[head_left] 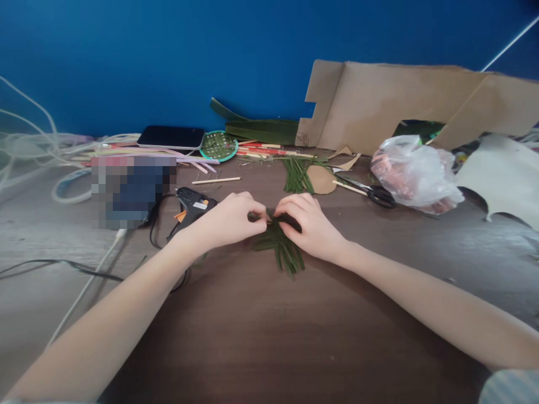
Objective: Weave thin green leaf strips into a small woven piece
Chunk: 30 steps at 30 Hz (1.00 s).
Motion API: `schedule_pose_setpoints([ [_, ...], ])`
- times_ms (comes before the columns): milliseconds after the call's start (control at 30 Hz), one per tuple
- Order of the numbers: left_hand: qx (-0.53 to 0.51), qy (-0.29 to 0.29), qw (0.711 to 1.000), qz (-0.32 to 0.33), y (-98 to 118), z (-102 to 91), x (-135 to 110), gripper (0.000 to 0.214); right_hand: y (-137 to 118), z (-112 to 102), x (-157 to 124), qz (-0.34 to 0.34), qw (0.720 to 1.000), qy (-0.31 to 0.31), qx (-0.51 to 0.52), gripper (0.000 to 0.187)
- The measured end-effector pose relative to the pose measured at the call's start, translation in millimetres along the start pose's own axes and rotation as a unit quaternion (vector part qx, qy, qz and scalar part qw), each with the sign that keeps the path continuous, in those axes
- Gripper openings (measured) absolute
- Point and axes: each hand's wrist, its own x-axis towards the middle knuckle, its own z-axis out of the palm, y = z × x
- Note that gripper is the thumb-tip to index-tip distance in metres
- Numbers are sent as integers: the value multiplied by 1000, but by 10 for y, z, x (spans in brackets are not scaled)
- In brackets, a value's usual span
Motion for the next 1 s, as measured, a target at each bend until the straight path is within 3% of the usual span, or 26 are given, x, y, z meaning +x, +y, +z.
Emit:
schedule_pose_setpoints([
  [500,2,3,1000,-1,5,4,13,23,-3,8,1,13,1000,-20,3,13],
  [1000,12,3,1000,0,0,11,21,23,-13,-1,-32,-70,996,17,-42,11],
])
